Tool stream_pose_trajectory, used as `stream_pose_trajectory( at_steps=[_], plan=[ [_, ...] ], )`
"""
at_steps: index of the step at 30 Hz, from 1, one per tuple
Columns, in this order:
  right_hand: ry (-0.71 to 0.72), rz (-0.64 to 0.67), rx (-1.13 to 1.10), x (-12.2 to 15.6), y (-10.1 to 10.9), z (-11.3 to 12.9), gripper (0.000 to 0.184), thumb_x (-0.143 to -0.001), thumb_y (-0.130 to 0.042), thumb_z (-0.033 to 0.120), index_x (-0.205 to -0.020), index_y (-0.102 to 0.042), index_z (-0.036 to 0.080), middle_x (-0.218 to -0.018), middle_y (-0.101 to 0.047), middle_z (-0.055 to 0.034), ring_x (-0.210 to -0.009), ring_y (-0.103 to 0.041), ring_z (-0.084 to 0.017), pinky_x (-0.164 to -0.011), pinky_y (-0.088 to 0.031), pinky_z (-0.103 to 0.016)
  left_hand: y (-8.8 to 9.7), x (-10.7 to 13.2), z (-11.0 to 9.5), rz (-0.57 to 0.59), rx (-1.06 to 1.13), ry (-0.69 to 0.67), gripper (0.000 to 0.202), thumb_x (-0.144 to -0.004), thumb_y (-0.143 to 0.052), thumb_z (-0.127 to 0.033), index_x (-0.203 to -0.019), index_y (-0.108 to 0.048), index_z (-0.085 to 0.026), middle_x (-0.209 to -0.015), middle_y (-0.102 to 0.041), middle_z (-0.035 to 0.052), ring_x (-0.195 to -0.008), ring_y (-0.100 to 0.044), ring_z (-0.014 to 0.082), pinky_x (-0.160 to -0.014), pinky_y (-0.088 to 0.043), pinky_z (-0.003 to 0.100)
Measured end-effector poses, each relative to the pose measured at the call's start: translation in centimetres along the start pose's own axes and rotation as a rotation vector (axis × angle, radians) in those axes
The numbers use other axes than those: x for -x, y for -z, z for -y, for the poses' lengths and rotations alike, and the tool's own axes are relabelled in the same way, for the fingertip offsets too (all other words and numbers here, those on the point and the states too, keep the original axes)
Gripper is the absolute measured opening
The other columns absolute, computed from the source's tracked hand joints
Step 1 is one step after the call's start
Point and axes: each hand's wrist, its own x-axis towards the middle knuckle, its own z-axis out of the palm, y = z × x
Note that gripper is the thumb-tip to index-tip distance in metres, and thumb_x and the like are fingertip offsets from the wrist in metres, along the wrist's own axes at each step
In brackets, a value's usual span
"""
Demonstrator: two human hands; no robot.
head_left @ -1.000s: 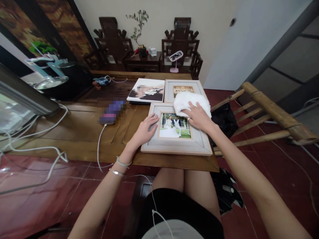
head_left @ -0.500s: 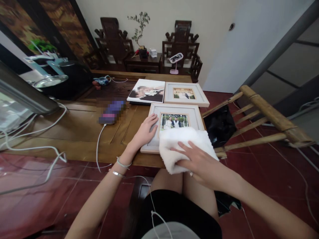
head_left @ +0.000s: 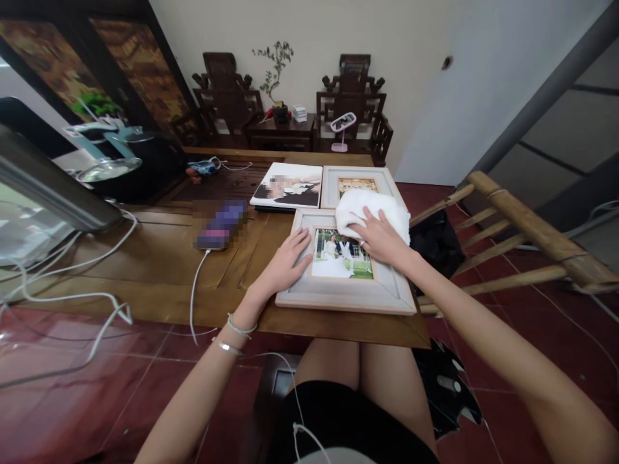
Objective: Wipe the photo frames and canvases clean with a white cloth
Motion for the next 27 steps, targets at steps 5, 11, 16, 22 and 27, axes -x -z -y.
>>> stream_pose_trajectory(
  at_steps=[5,11,16,22,27],
  plan=[
    [0.093,0.143,-0.001,2.7,1.5,3.6,0.05,-0.08,-0.042,0.002,-0.128,-0.053,0.012,-0.149,-0.036,-0.0149,-0.137,-0.027,-0.041,-0.105,-0.026,-0.065,-0.4,-0.1,0.0,-0.008,-0.085,0.0,0.053,-0.096,-0.033,-0.034,-0.138,-0.042,-0.003,-0.149,-0.035,0.0199,-0.141,-0.027,0.0274,-0.117,-0.022,0.045],
    [0.191,0.327,-0.172,8.8,6.4,8.7,0.057,-0.074,-0.046,-0.001,-0.129,-0.052,0.015,-0.148,-0.038,-0.015,-0.134,-0.033,-0.041,-0.102,-0.036,-0.061,-0.7,-0.2,0.1,-0.013,-0.126,-0.003,0.051,-0.096,-0.03,-0.031,-0.137,-0.043,-0.003,-0.148,-0.038,0.0186,-0.141,-0.028,0.026,-0.117,-0.024,0.044],
    [0.278,0.266,-0.283,10.2,6.6,10.8,0.058,-0.069,-0.055,0.004,-0.124,-0.056,0.021,-0.151,-0.034,-0.0112,-0.136,-0.027,-0.044,-0.104,-0.03,-0.066,-0.6,-0.2,0.2,-0.006,-0.127,-0.006,0.051,-0.095,-0.031,-0.028,-0.137,-0.043,0.0,-0.147,-0.038,0.0201,-0.141,-0.028,0.0264,-0.117,-0.024,0.044],
    [0.178,0.092,-0.239,6.4,2.6,7.2,0.052,-0.077,-0.053,0.007,-0.128,-0.053,0.016,-0.144,-0.045,-0.0152,-0.135,-0.034,-0.034,-0.109,-0.03,-0.054,-0.4,-0.2,0.2,0.0,-0.099,-0.008,0.052,-0.094,-0.035,-0.029,-0.135,-0.044,0.002,-0.146,-0.039,0.0216,-0.14,-0.03,0.0279,-0.117,-0.024,0.044],
    [0.099,-0.013,-0.115,1.3,0.4,2.9,0.054,-0.08,-0.053,0.011,-0.134,-0.048,0.014,-0.15,-0.035,-0.0159,-0.138,-0.028,-0.034,-0.111,-0.024,-0.054,-0.2,-0.2,0.1,0.002,-0.073,-0.005,0.052,-0.094,-0.035,-0.031,-0.136,-0.045,-0.003,-0.146,-0.04,0.0201,-0.14,-0.03,0.0278,-0.116,-0.026,0.046]
  ],
)
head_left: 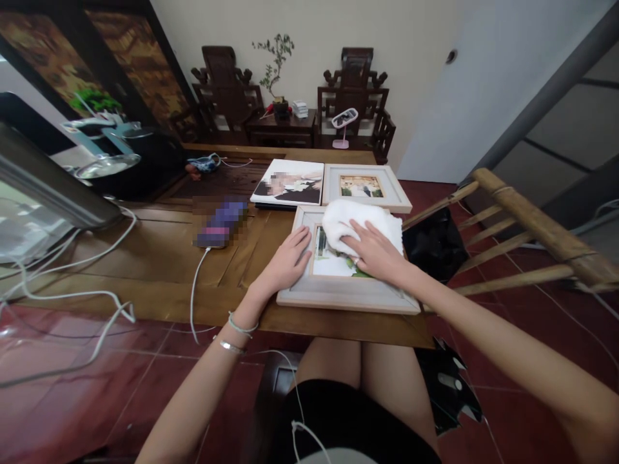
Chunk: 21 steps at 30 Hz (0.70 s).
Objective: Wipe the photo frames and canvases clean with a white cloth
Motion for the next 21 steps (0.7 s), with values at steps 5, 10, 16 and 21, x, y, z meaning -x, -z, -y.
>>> stream_pose_trajectory(
  at_steps=[5,10,16,21],
  plan=[
    [0.005,0.073,0.064,-2.6,-0.5,-1.3,0.061,-0.075,-0.05,0.003,-0.134,-0.049,0.019,-0.156,-0.023,-0.0104,-0.141,-0.01,-0.043,-0.103,-0.016,-0.072,0.1,0.0,-0.1,0.011,0.017,0.012,0.05,-0.094,-0.036,-0.031,-0.137,-0.044,-0.006,-0.147,-0.039,0.0185,-0.14,-0.03,0.0279,-0.115,-0.026,0.048],
    [0.073,0.218,-0.076,0.2,1.3,2.0,0.068,-0.071,-0.039,-0.006,-0.132,-0.052,0.02,-0.152,-0.033,-0.0089,-0.141,-0.018,-0.039,-0.104,-0.023,-0.068,0.0,0.1,-0.1,0.012,0.015,0.021,0.051,-0.094,-0.036,-0.031,-0.138,-0.043,-0.006,-0.147,-0.039,0.0183,-0.141,-0.029,0.0274,-0.115,-0.025,0.048],
    [0.119,0.42,-0.356,5.2,6.2,6.6,0.077,-0.067,-0.037,-0.006,-0.137,-0.047,0.023,-0.15,-0.038,-0.0072,-0.139,-0.027,-0.032,-0.107,-0.031,-0.058,-0.2,0.1,-0.1,-0.017,0.014,0.02,0.05,-0.094,-0.035,-0.029,-0.136,-0.044,-0.004,-0.147,-0.04,0.0192,-0.14,-0.03,0.0266,-0.116,-0.025,0.045],
    [0.143,0.433,-0.401,5.7,6.3,7.7,0.084,-0.062,-0.038,-0.007,-0.139,-0.044,0.027,-0.155,-0.028,-0.0011,-0.142,-0.017,-0.032,-0.109,-0.027,-0.06,-0.2,0.1,0.0,-0.007,0.007,0.021,0.05,-0.095,-0.033,-0.03,-0.137,-0.044,-0.004,-0.147,-0.04,0.0185,-0.141,-0.029,0.0254,-0.116,-0.025,0.045]
  ],
)
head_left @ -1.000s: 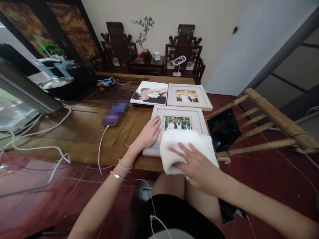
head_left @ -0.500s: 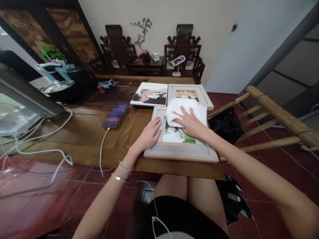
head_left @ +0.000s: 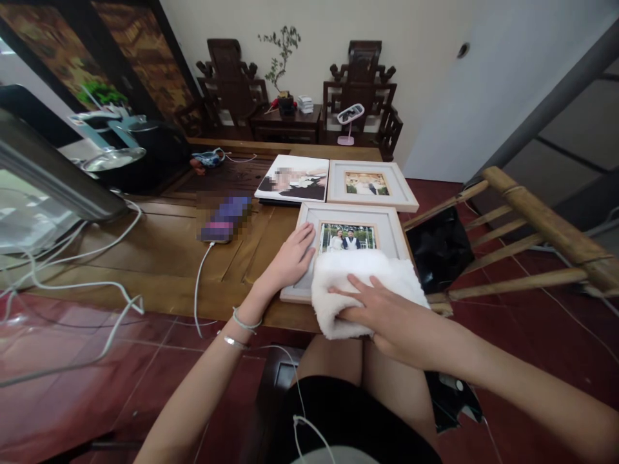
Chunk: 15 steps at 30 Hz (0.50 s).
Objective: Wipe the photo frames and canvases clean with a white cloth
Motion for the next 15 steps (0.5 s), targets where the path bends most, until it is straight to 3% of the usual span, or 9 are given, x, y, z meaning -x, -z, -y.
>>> stream_pose_trajectory(
  at_steps=[5,9,12,15],
  plan=[
    [-0.083,-0.186,0.219,-3.5,-0.9,-4.6,0.076,-0.067,-0.036,-0.009,-0.135,-0.049,0.024,-0.156,-0.025,-0.0042,-0.142,-0.015,-0.034,-0.108,-0.022,-0.064,0.0,0.0,0.1,0.001,0.038,0.005,0.05,-0.096,-0.03,-0.031,-0.135,-0.047,-0.004,-0.146,-0.04,0.0183,-0.141,-0.029,0.0255,-0.117,-0.024,0.045],
    [-0.228,-0.33,0.409,-7.5,0.8,-8.7,0.074,-0.073,-0.03,-0.011,-0.136,-0.047,0.022,-0.158,-0.012,-0.0072,-0.141,-0.012,-0.04,-0.103,-0.023,-0.071,0.3,0.1,-0.2,-0.036,0.136,0.022,0.051,-0.098,-0.027,-0.036,-0.138,-0.044,-0.01,-0.147,-0.042,0.0144,-0.141,-0.03,0.0228,-0.117,-0.024,0.044],
    [-0.244,-0.301,0.448,-10.3,2.2,-9.2,0.073,-0.076,-0.031,-0.01,-0.138,-0.046,0.023,-0.158,-0.016,-0.0066,-0.14,-0.012,-0.045,-0.098,-0.023,-0.077,0.6,0.3,-0.5,-0.112,0.209,0.019,0.053,-0.099,-0.025,-0.04,-0.145,-0.032,-0.014,-0.151,-0.035,0.0122,-0.141,-0.03,0.0206,-0.117,-0.024,0.041],
    [-0.225,-0.247,0.433,-12.1,2.5,-7.3,0.06,-0.082,-0.034,-0.004,-0.133,-0.054,0.022,-0.155,-0.024,-0.0074,-0.138,-0.015,-0.048,-0.096,-0.023,-0.078,0.8,0.3,-0.7,-0.162,0.242,-0.007,0.057,-0.099,-0.024,-0.043,-0.148,-0.024,-0.014,-0.154,-0.029,0.0126,-0.142,-0.027,0.0209,-0.117,-0.022,0.04]
  ],
)
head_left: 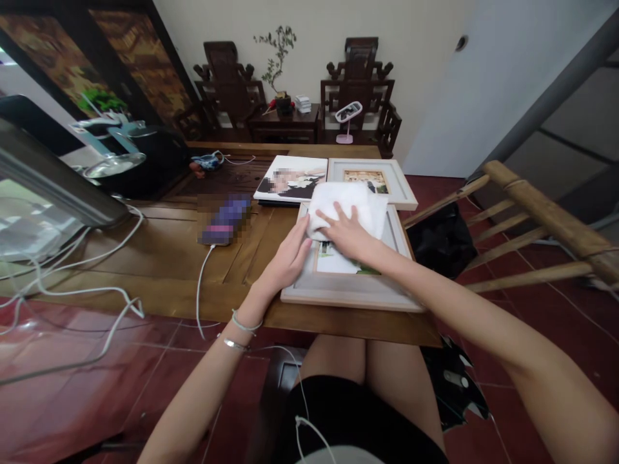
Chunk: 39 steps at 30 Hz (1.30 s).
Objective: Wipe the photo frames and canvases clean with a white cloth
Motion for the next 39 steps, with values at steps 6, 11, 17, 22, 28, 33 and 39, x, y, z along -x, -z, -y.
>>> stream_pose_trajectory(
  at_steps=[6,11,17,22,28,33,39],
  plan=[
    [0.095,0.106,-0.023,4.0,1.7,5.8,0.041,-0.082,-0.045,0.003,-0.113,-0.068,0.018,-0.15,-0.036,-0.0105,-0.133,-0.028,-0.05,-0.094,-0.033,-0.073,0.1,0.1,0.0,-0.031,0.046,0.009,0.064,-0.098,-0.015,-0.052,-0.148,-0.025,-0.014,-0.153,-0.03,0.0129,-0.141,-0.028,0.0215,-0.117,-0.023,0.041],
    [0.135,0.157,-0.091,8.8,2.4,6.6,0.045,-0.078,-0.048,0.003,-0.115,-0.066,0.019,-0.149,-0.039,-0.0084,-0.132,-0.033,-0.047,-0.096,-0.036,-0.069,0.1,0.1,0.2,0.014,0.021,0.043,0.066,-0.098,-0.012,-0.052,-0.14,-0.041,-0.011,-0.146,-0.042,0.0139,-0.137,-0.037,0.0227,-0.115,-0.027,0.042],
    [-0.01,0.201,-0.079,12.8,2.4,2.6,0.053,-0.07,-0.041,-0.005,-0.11,-0.068,0.018,-0.141,-0.049,-0.0052,-0.131,-0.036,-0.044,-0.097,-0.036,-0.066,-0.2,-0.3,-0.2,0.1,-0.068,0.067,0.055,-0.099,-0.024,-0.041,-0.128,-0.055,-0.007,-0.14,-0.05,0.0155,-0.138,-0.035,0.0226,-0.116,-0.026,0.043],
    [-0.017,0.178,-0.091,13.2,2.8,2.6,0.05,-0.067,-0.043,-0.004,-0.102,-0.071,0.018,-0.141,-0.05,-0.0049,-0.129,-0.038,-0.044,-0.097,-0.036,-0.065,-0.5,-0.4,-0.3,0.064,-0.075,0.078,0.052,-0.099,-0.022,-0.04,-0.126,-0.058,-0.012,-0.139,-0.052,0.0126,-0.137,-0.037,0.0226,-0.115,-0.027,0.046],
    [0.116,0.097,-0.152,8.7,2.3,6.7,0.037,-0.074,-0.044,0.003,-0.094,-0.071,0.018,-0.14,-0.051,-0.0081,-0.123,-0.043,-0.044,-0.09,-0.04,-0.065,-0.3,-0.3,0.0,0.126,-0.05,0.122,0.056,-0.1,-0.016,-0.039,-0.134,-0.05,-0.011,-0.144,-0.046,0.0125,-0.139,-0.032,0.0218,-0.116,-0.026,0.045],
    [0.08,0.053,-0.135,9.5,1.9,6.5,0.036,-0.075,-0.043,0.003,-0.092,-0.071,0.017,-0.136,-0.054,-0.008,-0.124,-0.042,-0.043,-0.093,-0.036,-0.067,-0.3,-0.1,0.0,0.112,-0.097,0.093,0.054,-0.1,-0.02,-0.039,-0.136,-0.047,-0.011,-0.144,-0.046,0.0129,-0.14,-0.032,0.0226,-0.116,-0.025,0.046],
    [-0.202,0.133,-0.044,15.4,2.4,2.4,0.047,-0.065,-0.043,-0.002,-0.094,-0.071,0.023,-0.132,-0.059,-0.0063,-0.128,-0.04,-0.043,-0.091,-0.019,-0.083,-0.4,0.0,0.2,0.154,-0.168,0.029,0.052,-0.099,-0.025,-0.039,-0.137,-0.047,-0.011,-0.146,-0.043,0.0135,-0.14,-0.031,0.0239,-0.116,-0.024,0.047]
  ],
)
